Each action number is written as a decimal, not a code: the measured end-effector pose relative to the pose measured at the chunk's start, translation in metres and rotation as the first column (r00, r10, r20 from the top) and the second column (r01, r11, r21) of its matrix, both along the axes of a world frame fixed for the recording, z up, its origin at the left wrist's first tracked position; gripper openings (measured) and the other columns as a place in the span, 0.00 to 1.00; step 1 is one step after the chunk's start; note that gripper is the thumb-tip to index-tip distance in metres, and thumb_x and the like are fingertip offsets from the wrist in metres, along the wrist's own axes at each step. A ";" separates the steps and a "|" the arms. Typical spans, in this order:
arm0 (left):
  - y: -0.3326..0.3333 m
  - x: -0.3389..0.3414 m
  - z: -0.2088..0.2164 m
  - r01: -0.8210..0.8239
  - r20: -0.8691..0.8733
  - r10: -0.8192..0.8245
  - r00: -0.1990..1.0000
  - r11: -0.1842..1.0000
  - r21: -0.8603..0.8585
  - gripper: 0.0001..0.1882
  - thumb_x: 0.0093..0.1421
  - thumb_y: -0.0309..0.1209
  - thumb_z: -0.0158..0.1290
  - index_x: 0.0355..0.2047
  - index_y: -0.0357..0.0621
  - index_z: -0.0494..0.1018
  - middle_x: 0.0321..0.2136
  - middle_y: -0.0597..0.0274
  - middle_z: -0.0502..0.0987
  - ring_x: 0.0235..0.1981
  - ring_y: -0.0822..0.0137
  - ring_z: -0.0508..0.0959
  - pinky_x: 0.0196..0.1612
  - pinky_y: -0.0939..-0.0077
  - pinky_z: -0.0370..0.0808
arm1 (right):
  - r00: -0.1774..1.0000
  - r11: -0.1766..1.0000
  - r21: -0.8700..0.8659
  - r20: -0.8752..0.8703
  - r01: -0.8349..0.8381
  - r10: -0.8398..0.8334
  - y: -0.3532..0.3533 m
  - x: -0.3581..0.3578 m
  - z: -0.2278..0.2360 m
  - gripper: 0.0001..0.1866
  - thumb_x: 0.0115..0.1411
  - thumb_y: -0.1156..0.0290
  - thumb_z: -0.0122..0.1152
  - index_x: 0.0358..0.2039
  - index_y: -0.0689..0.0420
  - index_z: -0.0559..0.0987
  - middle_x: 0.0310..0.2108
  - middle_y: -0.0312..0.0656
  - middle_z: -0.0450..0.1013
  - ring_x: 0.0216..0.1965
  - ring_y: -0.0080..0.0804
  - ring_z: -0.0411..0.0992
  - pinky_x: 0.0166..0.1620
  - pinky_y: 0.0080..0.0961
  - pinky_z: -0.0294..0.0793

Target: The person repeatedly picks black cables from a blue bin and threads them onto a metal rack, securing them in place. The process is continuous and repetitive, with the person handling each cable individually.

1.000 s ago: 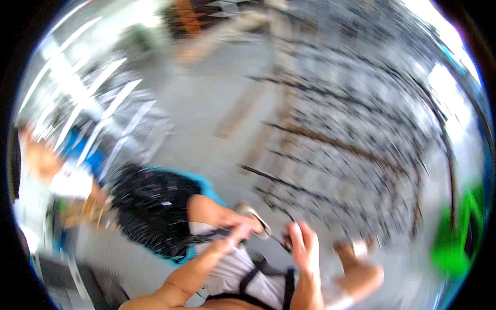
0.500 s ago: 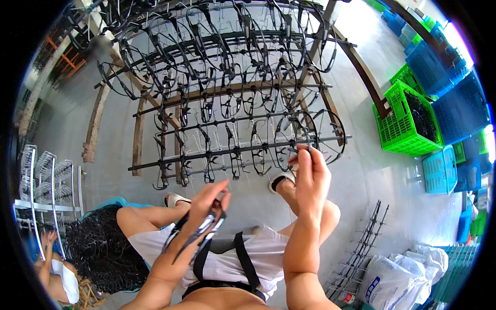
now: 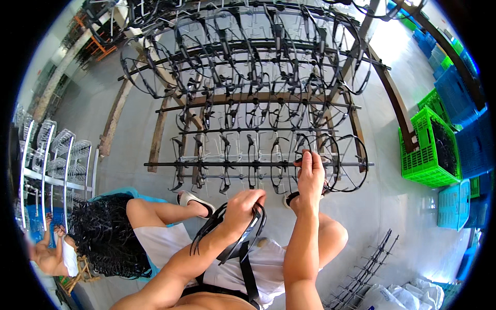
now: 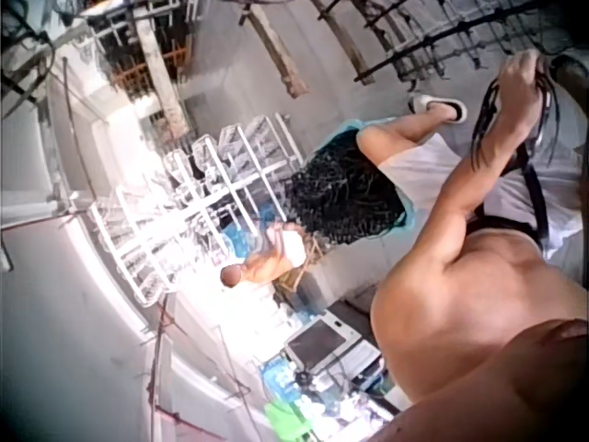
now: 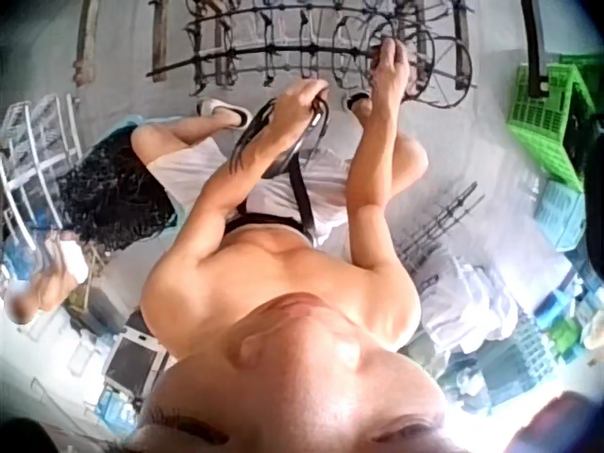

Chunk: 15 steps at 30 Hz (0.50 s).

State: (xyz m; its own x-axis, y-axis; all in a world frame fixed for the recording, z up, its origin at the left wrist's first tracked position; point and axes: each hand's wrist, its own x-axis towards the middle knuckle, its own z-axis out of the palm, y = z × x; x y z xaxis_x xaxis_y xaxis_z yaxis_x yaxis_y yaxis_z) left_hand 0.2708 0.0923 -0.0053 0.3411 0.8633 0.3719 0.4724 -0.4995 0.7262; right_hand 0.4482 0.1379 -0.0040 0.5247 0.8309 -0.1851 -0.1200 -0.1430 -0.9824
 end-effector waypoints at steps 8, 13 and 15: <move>0.001 0.011 -0.001 -0.059 -0.003 0.059 0.998 0.997 0.040 0.06 0.51 0.22 0.54 0.30 0.41 0.70 0.23 0.57 0.74 0.26 0.55 0.74 0.30 0.64 0.70 | 0.965 0.981 0.191 -0.251 -0.020 0.069 0.005 0.010 -0.016 0.16 0.66 0.59 0.47 0.43 0.59 0.74 0.22 0.35 0.71 0.14 0.12 0.56 0.17 0.12 0.50; 0.008 0.005 0.000 -0.062 0.026 0.063 0.998 0.998 -0.012 0.06 0.50 0.22 0.54 0.29 0.40 0.70 0.23 0.56 0.75 0.26 0.53 0.75 0.31 0.62 0.70 | 0.951 0.975 0.220 -0.301 -0.008 0.076 0.005 0.009 -0.026 0.17 0.66 0.59 0.48 0.45 0.59 0.73 0.24 0.34 0.71 0.17 0.13 0.57 0.19 0.12 0.52; 0.008 -0.005 0.000 -0.057 0.096 0.058 0.994 0.998 -0.022 0.09 0.46 0.18 0.52 0.29 0.40 0.70 0.23 0.55 0.75 0.27 0.53 0.75 0.31 0.62 0.70 | 0.965 0.975 0.223 -0.258 0.010 0.049 0.002 0.004 -0.035 0.17 0.65 0.58 0.49 0.44 0.59 0.73 0.26 0.32 0.70 0.19 0.13 0.57 0.21 0.12 0.53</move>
